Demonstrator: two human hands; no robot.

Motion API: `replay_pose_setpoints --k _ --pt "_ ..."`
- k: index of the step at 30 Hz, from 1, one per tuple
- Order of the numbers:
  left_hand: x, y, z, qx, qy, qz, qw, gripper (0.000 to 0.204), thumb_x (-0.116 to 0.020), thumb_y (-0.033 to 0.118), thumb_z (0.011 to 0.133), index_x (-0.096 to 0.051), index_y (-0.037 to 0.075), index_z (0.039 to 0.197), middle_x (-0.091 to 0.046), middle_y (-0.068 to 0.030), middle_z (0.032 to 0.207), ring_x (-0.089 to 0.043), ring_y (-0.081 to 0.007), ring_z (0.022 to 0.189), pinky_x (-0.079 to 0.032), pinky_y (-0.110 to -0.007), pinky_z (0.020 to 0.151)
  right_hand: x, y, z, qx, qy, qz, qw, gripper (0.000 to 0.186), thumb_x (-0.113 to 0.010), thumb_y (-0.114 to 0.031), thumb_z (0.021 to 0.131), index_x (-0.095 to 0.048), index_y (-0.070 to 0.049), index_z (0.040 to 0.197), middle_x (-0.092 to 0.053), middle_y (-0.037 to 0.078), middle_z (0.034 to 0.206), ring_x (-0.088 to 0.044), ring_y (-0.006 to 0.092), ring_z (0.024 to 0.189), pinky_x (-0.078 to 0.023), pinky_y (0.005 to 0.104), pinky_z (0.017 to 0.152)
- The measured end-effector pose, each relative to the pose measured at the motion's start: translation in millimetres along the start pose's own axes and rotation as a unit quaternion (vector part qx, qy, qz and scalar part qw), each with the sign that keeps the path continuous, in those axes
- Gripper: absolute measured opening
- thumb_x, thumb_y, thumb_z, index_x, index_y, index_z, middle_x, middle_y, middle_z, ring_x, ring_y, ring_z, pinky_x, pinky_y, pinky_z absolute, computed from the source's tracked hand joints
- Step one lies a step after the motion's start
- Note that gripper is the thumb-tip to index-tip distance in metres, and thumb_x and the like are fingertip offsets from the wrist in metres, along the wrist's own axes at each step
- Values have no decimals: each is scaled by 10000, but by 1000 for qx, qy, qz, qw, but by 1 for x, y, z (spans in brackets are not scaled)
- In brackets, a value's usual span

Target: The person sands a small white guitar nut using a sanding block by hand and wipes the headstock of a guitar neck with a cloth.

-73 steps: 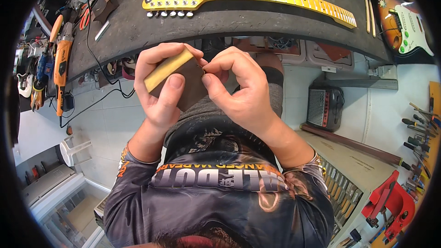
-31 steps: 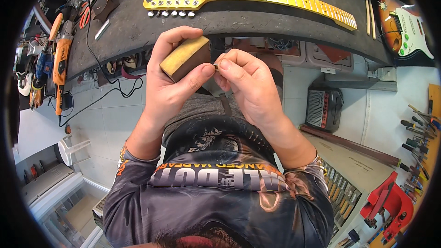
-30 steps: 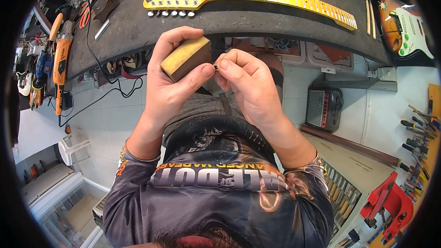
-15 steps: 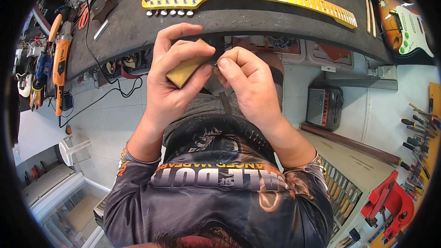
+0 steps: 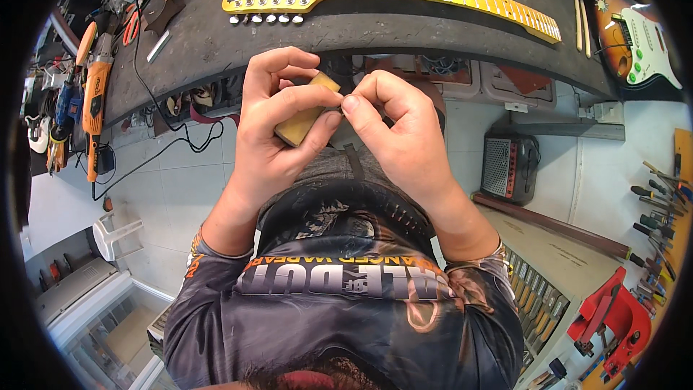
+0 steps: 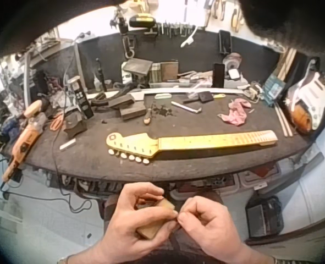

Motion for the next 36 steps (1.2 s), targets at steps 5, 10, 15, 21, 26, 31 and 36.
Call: replay_pose_setpoints --k 5,10,15,21,26,31,36 --pt "-1 -3 -1 6 -14 7 1000 272 -893 57 830 -811 119 1082 -564 -113 1316 -611 -279 1171 -539 -401 951 -2 -1 -1 1 -18 26 1000 161 -665 -121 1107 -656 -7 994 -625 -25 924 -536 37 868 -446 230 756" --pt "2 -3 -3 -1 4 36 999 285 -907 89 809 -819 155 1072 -577 -97 1281 -597 -269 1165 -490 -389 874 -8 0 -3 14 5 33 999 145 -673 -141 1118 -662 -11 1055 -640 -23 973 -553 30 893 -468 222 791" --pt "5 1 -4 -29 38 94 994 293 -918 120 791 -820 174 1062 -596 -77 1238 -587 -266 1140 -453 -397 895 -8 6 -5 14 34 61 997 151 -686 -159 1123 -678 -11 1092 -664 -12 999 -580 33 911 -487 219 817" --pt "6 3 -3 -36 45 120 991 293 -930 135 791 -818 168 1060 -598 -68 1221 -572 -259 1113 -434 -401 904 -10 9 -8 34 -4 110 993 122 -677 -111 1119 -697 5 1152 -679 16 1065 -613 56 949 -500 225 833" --pt "7 1 -3 -3 20 69 997 256 -912 89 862 -805 93 1095 -536 -95 1275 -557 -204 1119 -452 -337 856 -9 7 -9 56 -11 124 991 116 -686 -40 1092 -698 22 1190 -673 48 1125 -636 86 982 -528 246 888" --pt "8 -3 -5 17 39 1 999 298 -931 153 846 -808 115 1115 -561 -98 1223 -566 -241 1111 -494 -356 873 -8 8 -10 60 -36 159 985 132 -706 -24 1074 -689 22 1197 -670 56 1144 -637 101 1036 -526 257 924" --pt "5 -7 -4 51 10 -66 996 287 -918 170 870 -802 95 1122 -556 -103 1239 -566 -244 1168 -500 -376 990 -9 9 -9 69 -56 187 978 163 -736 -33 1058 -681 20 1201 -668 62 1160 -627 107 1062 -521 271 934"
Point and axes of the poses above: each hand's wrist, its own z-axis towards the middle knuckle, its own x-axis out of the back of the hand, y = z × x, the point moved 6 cm from there along z, towards the middle knuckle
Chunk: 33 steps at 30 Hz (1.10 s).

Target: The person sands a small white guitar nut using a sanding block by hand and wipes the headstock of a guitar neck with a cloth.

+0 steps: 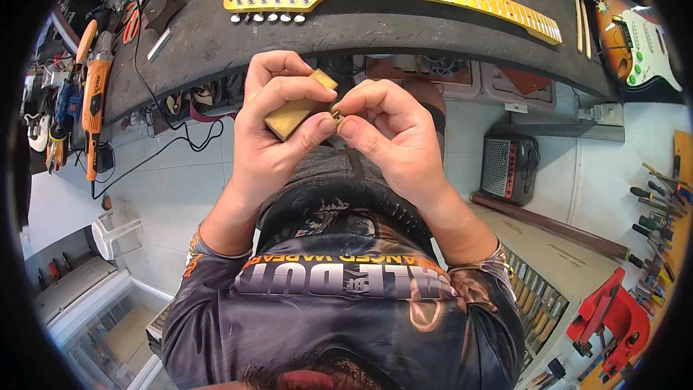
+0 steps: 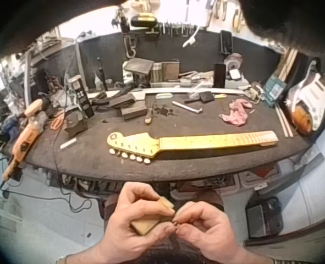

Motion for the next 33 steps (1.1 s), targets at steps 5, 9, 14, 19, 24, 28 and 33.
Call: replay_pose_setpoints --k 5,9,14,19,24,28,33 --pt "-5 -8 -1 61 -36 -77 994 292 -911 176 879 -802 82 1133 -566 -104 1230 -557 -249 1231 -476 -391 1074 2 4 -2 -16 1 29 999 191 -768 -84 1051 -688 13 1196 -683 55 1164 -635 95 1015 -521 256 892" --pt "-6 -9 -3 79 -33 -106 991 293 -907 181 887 -803 74 1139 -577 -98 1224 -553 -244 1237 -469 -389 1080 1 6 -4 -33 11 32 999 215 -779 -117 1052 -696 10 1204 -708 45 1139 -634 75 957 -518 239 829" --pt "-8 -10 -3 85 -37 -97 991 292 -905 184 892 -803 70 1140 -576 -94 1225 -552 -241 1242 -466 -389 1085 2 9 -7 -59 53 52 995 256 -788 -160 1052 -708 3 1233 -739 27 1078 -609 64 901 -496 230 772" --pt "-10 -12 -5 103 -28 -93 990 272 -862 168 951 -774 36 1172 -615 -95 1243 -592 -202 1215 -482 -359 1046 4 24 -7 -110 67 208 970 269 -753 -221 1078 -710 -3 1229 -726 27 1009 -573 92 845 -462 248 767" --pt "-10 -15 -6 106 -20 -89 990 252 -851 144 951 -773 33 1163 -624 -86 1233 -602 -197 1201 -485 -350 1036 5 28 -6 -128 35 267 955 286 -719 -255 1098 -709 -4 1235 -709 30 961 -568 114 832 -448 262 772" --pt "-11 -11 -5 113 -17 -60 992 244 -842 131 953 -768 33 1163 -620 -84 1228 -608 -199 1186 -486 -345 1031 7 30 -8 -130 46 225 965 285 -748 -237 1082 -708 -7 1244 -714 20 975 -571 92 846 -455 244 775" --pt "-12 -9 -6 81 -6 -43 996 261 -839 135 957 -759 37 1186 -614 -89 1224 -609 -199 1175 -492 -348 1030 5 23 -11 -79 82 108 988 276 -785 -186 1058 -706 -4 1249 -720 3 993 -595 62 891 -482 219 790"
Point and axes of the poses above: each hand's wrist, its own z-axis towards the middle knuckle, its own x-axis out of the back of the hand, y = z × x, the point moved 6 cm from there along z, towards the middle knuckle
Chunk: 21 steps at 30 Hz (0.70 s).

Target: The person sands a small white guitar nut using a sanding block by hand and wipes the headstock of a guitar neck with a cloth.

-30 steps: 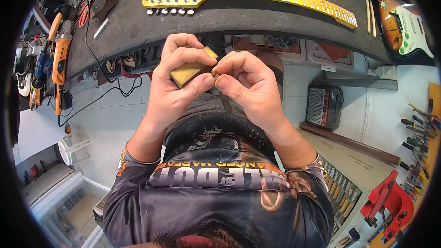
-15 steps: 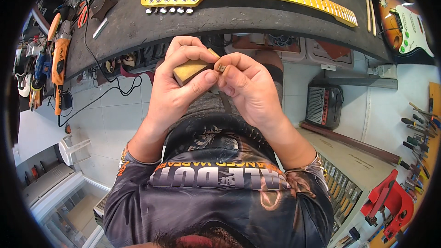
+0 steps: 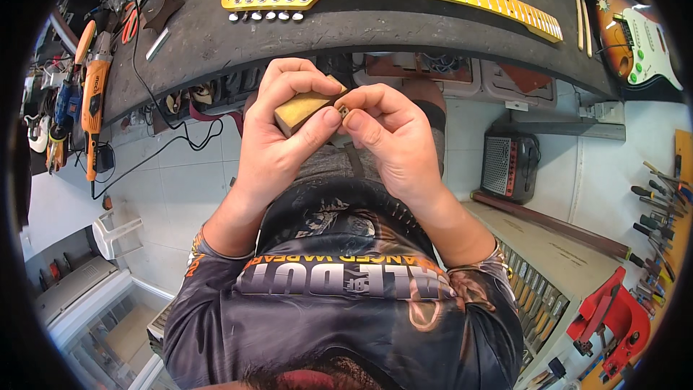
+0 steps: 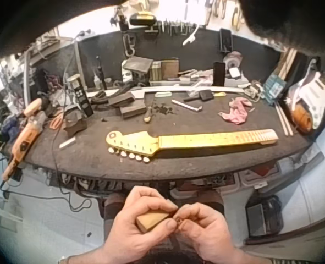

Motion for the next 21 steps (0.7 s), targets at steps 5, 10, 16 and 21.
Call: replay_pose_setpoints --k 5,10,16,21 --pt "-3 2 -3 -23 13 17 1000 274 -840 140 959 -755 39 1198 -612 -97 1228 -603 -203 1181 -499 -355 1029 -3 -6 -1 89 -8 -63 994 211 -776 -96 1051 -704 5 1223 -713 27 1111 -632 61 935 -517 221 811" --pt "-2 0 -4 -33 22 33 999 330 -871 106 904 -750 57 1207 -590 -116 1243 -616 -250 1176 -512 -375 1027 -2 -9 -2 99 -25 -88 991 193 -766 -79 1053 -704 12 1211 -707 42 1137 -646 75 957 -527 231 823" --pt "18 -3 -3 -84 57 -68 992 418 -849 138 958 -672 -16 1304 -643 -152 1286 -655 -245 1164 -531 -360 1021 -3 -25 0 96 10 -185 978 155 -774 -47 1038 -737 28 1169 -715 44 1094 -669 97 966 -541 245 852" --pt "18 5 -2 -158 7 -53 986 529 -777 357 1049 -586 -38 1344 -644 -259 1314 -722 -359 1154 -598 -483 1003 -8 -26 0 104 20 -265 958 141 -804 -25 1000 -766 29 1125 -729 59 1060 -690 118 928 -557 262 835"
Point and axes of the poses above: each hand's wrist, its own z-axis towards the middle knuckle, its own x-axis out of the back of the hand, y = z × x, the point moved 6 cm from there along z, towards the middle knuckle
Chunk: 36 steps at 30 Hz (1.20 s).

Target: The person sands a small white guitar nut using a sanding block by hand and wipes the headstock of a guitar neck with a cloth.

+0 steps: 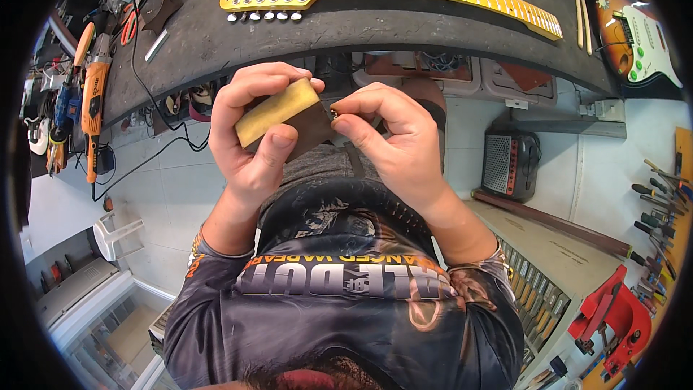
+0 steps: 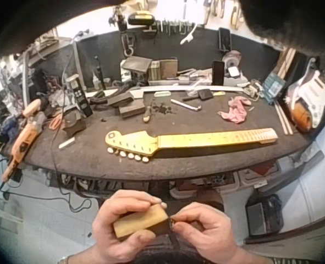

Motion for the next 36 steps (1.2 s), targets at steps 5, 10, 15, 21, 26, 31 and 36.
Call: replay_pose_setpoints --k 5,10,15,21,26,31,36 --pt "4 6 0 -69 1 34 997 503 -872 311 966 -661 -12 1289 -716 -220 1282 -718 -305 1139 -587 -411 964 -8 -16 3 114 -32 -178 977 150 -840 11 925 -788 7 1066 -750 102 970 -717 175 853 -571 292 747" --pt "4 8 -1 -74 61 -48 994 483 -873 319 964 -670 1 1265 -703 -231 1275 -723 -308 1126 -597 -399 942 -8 -17 2 142 -23 -180 973 154 -848 11 917 -785 10 1058 -754 109 966 -721 187 844 -570 299 725" --pt "1 6 -2 -90 14 -7 996 470 -838 305 1000 -639 1 1297 -674 -252 1287 -728 -318 1113 -609 -396 925 -9 -20 3 145 -25 -187 971 154 -848 12 916 -782 9 1055 -754 112 965 -717 192 835 -564 302 715" --pt "1 7 -3 -91 2 43 995 459 -809 324 1027 -619 2 1293 -650 -232 1255 -730 -314 1084 -640 -407 904 -10 -25 3 165 -17 -186 968 157 -850 15 914 -773 7 1050 -750 112 956 -706 197 822 -553 313 706" --pt "3 16 0 -128 77 -60 987 406 -823 222 1007 -635 5 1295 -643 -224 1252 -714 -310 1095 -604 -400 922 -12 -25 2 164 -24 -188 968 157 -849 16 913 -769 6 1048 -750 109 953 -699 199 816 -549 318 711" --pt "3 10 -2 -107 29 7 994 422 -783 285 1043 -611 -13 1288 -582 -220 1267 -716 -317 1083 -667 -469 924 -14 -26 4 165 -27 -196 966 151 -848 17 914 -766 6 1040 -749 109 952 -700 201 815 -549 319 710" --pt "-1 11 -2 -123 42 -22 991 418 -777 260 1045 -605 -9 1314 -571 -223 1287 -711 -307 1084 -659 -469 940 -13 -28 3 172 -23 -205 963 154 -850 19 910 -765 5 1038 -750 109 953 -701 197 813 -550 310 705"
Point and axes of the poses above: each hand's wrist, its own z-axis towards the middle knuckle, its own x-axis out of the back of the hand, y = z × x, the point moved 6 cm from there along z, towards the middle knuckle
